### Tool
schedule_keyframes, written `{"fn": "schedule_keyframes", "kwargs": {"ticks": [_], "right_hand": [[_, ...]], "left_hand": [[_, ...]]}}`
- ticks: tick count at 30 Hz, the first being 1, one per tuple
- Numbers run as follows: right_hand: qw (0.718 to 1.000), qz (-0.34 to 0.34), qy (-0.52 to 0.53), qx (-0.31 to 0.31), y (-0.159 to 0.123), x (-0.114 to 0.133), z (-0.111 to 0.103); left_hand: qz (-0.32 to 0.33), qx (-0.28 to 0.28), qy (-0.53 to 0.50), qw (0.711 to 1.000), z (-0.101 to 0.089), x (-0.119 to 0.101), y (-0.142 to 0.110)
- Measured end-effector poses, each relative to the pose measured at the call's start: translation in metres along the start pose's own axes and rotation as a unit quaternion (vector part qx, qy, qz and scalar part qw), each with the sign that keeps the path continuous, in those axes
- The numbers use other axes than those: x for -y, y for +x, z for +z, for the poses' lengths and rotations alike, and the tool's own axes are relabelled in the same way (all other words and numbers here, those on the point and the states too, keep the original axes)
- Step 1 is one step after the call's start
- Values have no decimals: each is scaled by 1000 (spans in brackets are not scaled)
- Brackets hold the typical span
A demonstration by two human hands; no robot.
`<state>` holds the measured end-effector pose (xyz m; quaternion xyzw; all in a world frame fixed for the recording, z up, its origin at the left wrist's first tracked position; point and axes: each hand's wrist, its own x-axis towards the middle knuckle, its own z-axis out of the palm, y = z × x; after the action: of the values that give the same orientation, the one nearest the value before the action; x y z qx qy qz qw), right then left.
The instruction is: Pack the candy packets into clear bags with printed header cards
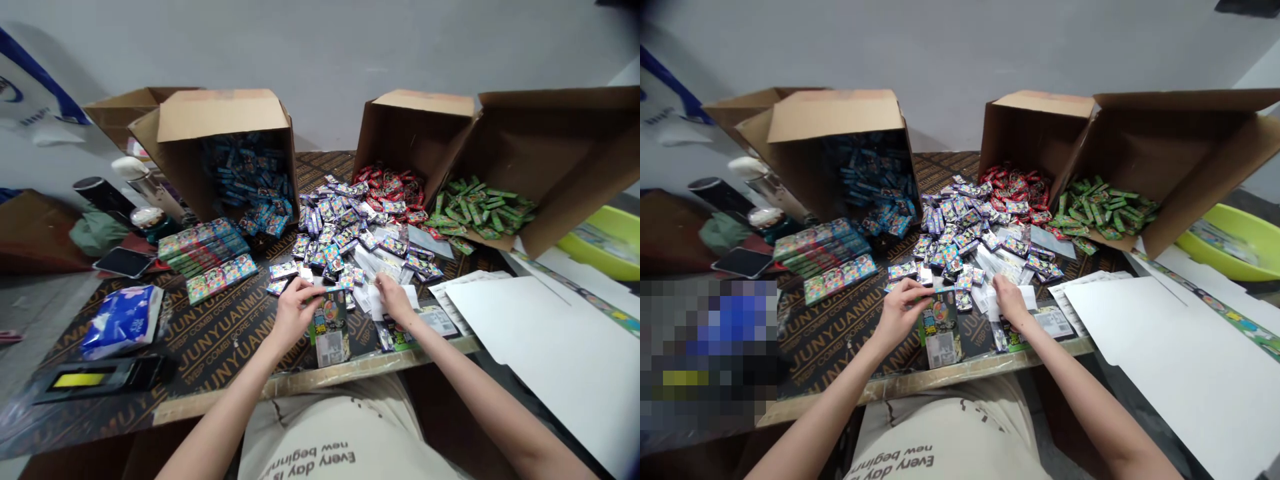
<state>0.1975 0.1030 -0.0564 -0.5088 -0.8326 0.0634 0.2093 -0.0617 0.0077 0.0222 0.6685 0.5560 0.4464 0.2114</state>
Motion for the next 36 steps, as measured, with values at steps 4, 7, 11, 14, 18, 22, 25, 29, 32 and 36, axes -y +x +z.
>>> {"fn": "schedule_keyframes", "kwargs": {"ticks": [4,7,11,14,18,22,25,29,32,36], "right_hand": [[991,15,115,-73,18,31,-29],[945,19,316,-87,33,67,-59],[896,-31,440,53,47,109,-88],[883,-87,435,157,51,126,-93],[889,-130,394,192,52,132,-89],[898,-147,367,191,52,132,-82],[916,-164,322,173,52,131,-78],[945,-197,221,137,50,133,-76],[952,-215,174,127,48,136,-77],[963,-151,205,90,48,132,-74]], "left_hand": [[20,-20,14,1000,4,-2,-2],[11,-31,4,999,5,-6,-3],[-15,-74,-28,997,6,-8,-3],[-12,-81,-33,996,5,-9,-3],[-5,-68,-20,998,2,-13,-4],[-4,-72,-9,997,3,-16,-4],[-1,-92,11,996,7,-15,-3],[-8,-105,10,994,12,-13,-4],[-13,-109,4,994,13,-14,-4],[-22,-109,7,994,10,-18,-4]]}}
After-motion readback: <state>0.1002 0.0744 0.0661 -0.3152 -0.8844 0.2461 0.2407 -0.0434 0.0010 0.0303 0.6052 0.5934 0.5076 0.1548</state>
